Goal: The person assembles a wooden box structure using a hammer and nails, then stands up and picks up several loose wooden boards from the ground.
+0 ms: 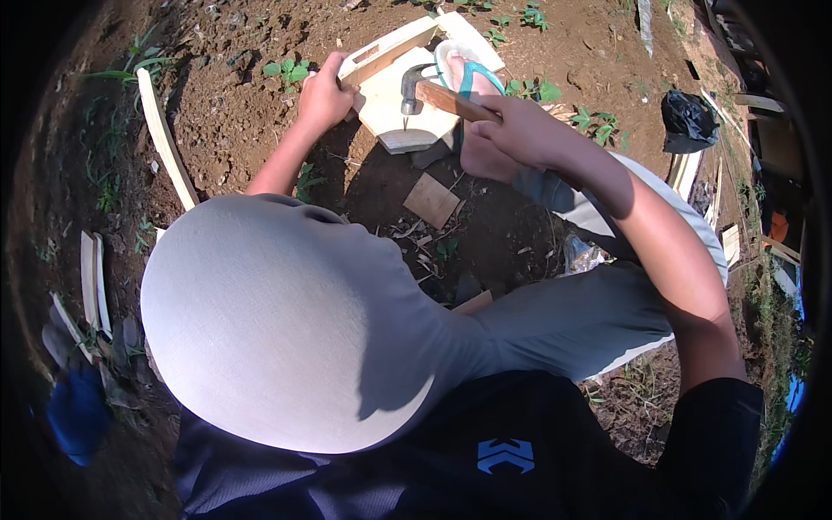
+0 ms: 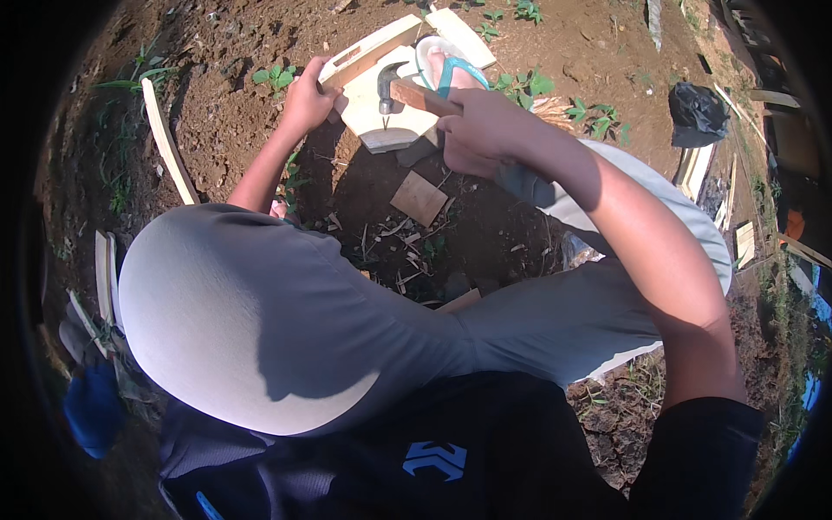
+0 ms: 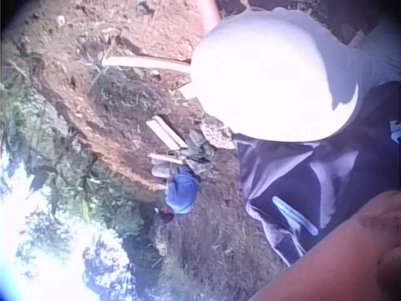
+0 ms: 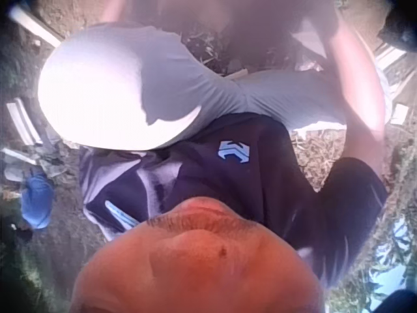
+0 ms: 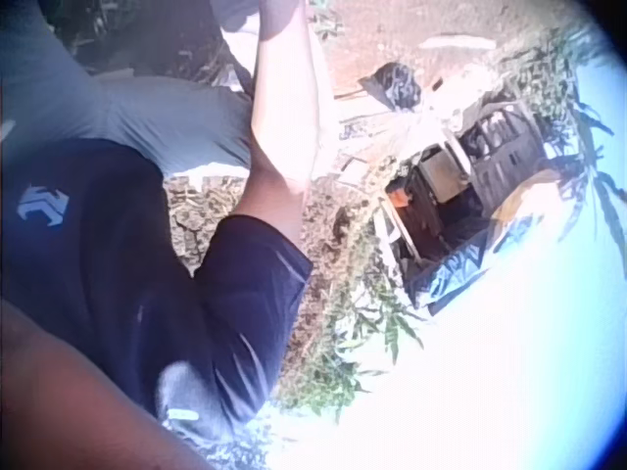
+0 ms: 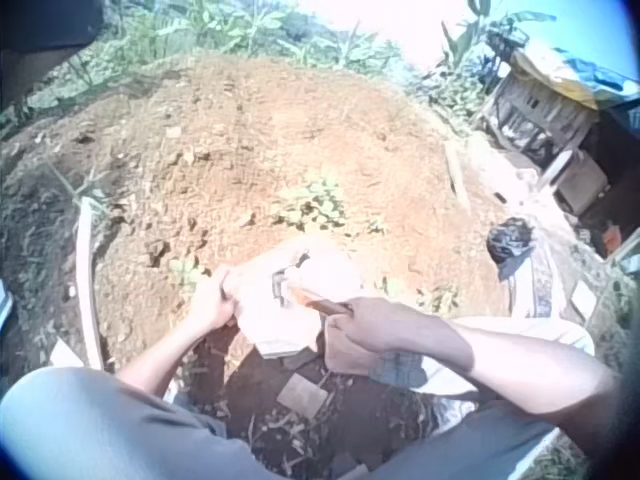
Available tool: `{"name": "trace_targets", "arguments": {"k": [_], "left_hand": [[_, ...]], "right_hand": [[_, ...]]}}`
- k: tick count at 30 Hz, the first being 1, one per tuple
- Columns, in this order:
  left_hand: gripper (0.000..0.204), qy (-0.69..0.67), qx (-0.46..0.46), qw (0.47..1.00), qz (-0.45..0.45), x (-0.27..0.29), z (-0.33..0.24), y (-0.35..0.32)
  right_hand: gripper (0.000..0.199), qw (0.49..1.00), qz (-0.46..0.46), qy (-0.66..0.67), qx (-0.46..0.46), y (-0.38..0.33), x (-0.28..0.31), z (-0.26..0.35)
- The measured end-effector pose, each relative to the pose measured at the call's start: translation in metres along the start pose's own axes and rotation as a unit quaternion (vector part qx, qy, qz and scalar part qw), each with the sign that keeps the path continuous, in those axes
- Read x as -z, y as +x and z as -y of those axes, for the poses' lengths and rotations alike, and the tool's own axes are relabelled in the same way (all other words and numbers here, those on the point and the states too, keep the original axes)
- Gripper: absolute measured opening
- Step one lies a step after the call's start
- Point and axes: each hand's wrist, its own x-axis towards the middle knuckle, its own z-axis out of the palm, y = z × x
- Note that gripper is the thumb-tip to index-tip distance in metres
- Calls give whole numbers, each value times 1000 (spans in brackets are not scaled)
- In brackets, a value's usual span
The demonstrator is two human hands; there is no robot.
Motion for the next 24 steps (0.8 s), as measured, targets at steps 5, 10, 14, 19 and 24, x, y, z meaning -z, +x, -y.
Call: {"name": "trace_targets", "arguments": {"k": [5, 10, 14, 19, 24], "left_hand": [[57, -8, 44, 997, 58, -3, -21, 5], [54, 2, 6, 1000, 20, 9, -8, -1], [55, -30, 38, 997, 56, 6, -18, -4], [56, -36, 47, 997, 56, 6, -19, 3], [56, 0, 3, 1000, 11, 3, -12, 1]], "right_hand": [[40, 999, -6, 11, 44, 9, -4, -26], [41, 999, 36, 22, 19, 9, 14, 7], [38, 991, 21, -104, 84, -5, -15, -26], [40, 993, -58, -70, 79, -16, 3, 6], [41, 989, -13, -99, 109, -19, -28, -17]]}}
